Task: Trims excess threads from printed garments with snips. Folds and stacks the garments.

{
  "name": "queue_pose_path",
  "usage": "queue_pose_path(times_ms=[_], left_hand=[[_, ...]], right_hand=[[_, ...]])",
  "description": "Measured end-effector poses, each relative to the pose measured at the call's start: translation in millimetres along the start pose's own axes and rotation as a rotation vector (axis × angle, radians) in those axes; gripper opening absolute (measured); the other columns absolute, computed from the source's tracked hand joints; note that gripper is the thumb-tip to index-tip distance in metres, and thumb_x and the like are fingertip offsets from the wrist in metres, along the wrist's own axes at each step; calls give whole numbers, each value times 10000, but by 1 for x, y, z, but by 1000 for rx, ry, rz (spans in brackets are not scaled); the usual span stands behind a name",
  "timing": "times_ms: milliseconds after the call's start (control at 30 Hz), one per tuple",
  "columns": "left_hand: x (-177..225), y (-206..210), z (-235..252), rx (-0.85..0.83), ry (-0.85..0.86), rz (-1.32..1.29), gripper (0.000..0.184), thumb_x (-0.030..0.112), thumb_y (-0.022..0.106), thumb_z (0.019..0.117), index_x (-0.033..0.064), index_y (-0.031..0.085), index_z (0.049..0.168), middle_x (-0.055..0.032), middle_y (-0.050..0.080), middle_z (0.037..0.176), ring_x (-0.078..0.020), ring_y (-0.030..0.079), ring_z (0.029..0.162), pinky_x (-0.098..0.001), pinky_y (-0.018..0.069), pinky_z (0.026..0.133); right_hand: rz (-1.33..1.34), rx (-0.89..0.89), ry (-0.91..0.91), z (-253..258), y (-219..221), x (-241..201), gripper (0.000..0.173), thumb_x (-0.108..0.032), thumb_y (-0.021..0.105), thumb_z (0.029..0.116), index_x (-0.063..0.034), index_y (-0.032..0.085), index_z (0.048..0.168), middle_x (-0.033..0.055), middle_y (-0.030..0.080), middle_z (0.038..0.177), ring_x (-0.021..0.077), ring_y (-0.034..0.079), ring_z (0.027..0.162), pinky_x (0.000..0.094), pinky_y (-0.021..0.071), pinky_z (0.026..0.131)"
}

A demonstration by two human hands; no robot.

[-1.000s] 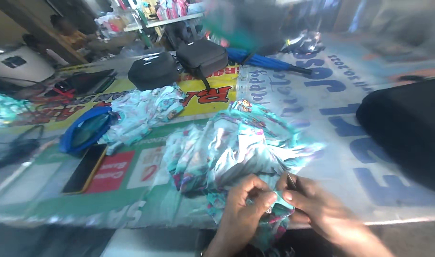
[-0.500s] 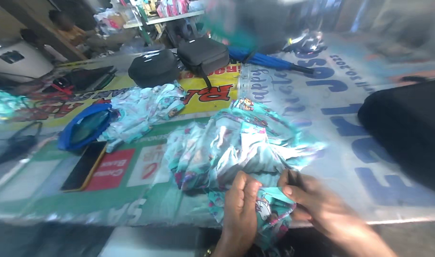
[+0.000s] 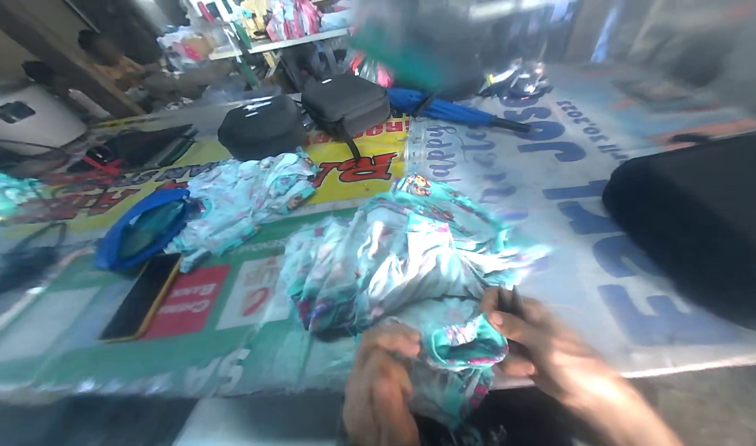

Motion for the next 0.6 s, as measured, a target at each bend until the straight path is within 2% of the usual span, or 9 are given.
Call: queue_pose_path(times_ms=[67,133,200,267,333,367,400,467,600], left_hand=[[22,-1,-10,-197,186,147,342,455,374,1093,249,575,908,108,646,1113,-62,604,1136,-248,485,995],[43,12,-18,-449,384,302,254,354,474,1067,178,594,929,17,670,1089,-112,605,1122,-293,398,1071],[52,31,-10,-648,633,576,153,233,512,1049,180,647,1003,1,681,1159,-135,567,1240,-379,249,1196],[39,43,24,-642,807,819,146,183,503,1047,201,647,1035,6,696,1148,-163,601,1197,-500,248,1181],[7,47,66,-607,777,929,192,235,518,1043,206,700,1097,-14,719,1086,-209,666,1031,-616,317,1103],[-16,48,82,-658,685,966,267,307,494,1057,219,710,1187,-42,708,1145,-253,666,1090,-688,299,1102],[-42,49,91,-760,545,995,361,387,436,1077,235,663,1313,-70,650,1347,-295,596,1282,-730,270,1120],[-74,53,98,-902,330,1006,451,449,355,1082,268,557,1443,-83,518,1531,-300,456,1445,-664,350,1114],[-79,56,105,-906,197,863,453,384,338,1090,242,557,1461,-29,537,1522,-210,470,1432,-515,390,1134]], right_hand=[[-42,19,-9,2,0,-6,70,-240,632,1008,-172,621,999,-86,523,678,-35,424,463,127,391,428],[-174,40,-69,8,7,-29,74,-246,616,1016,-182,594,988,-104,513,675,-37,430,476,127,399,443],[-326,55,-219,15,23,-66,82,-216,580,1031,-167,595,967,-104,525,663,-42,450,493,117,403,457],[-520,69,-387,23,38,-99,110,-174,549,1038,-149,603,946,-76,535,646,-30,450,490,112,389,455],[-860,150,-498,30,43,-115,105,-162,551,1028,-147,613,945,-62,550,658,-6,460,491,136,392,452],[-1072,212,-521,33,41,-117,107,-184,563,1025,-153,637,955,-63,594,696,7,490,515,168,416,472],[-1264,265,-508,35,37,-113,126,-218,565,1024,-155,663,974,-61,641,738,26,539,557,218,465,513],[-1470,296,-409,36,25,-95,228,-292,547,1034,-131,709,1031,-4,685,807,114,629,652,352,544,609],[-1607,363,-214,39,7,-63,433,-478,544,1018,-77,703,1041,94,706,846,272,707,782,502,561,682]])
Point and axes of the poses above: each hand's wrist, its own z-axis towards the middle knuckle, its own y-axis out of the palm, x = y × z, the point moved 6 cm from there along z, towards the middle knuckle
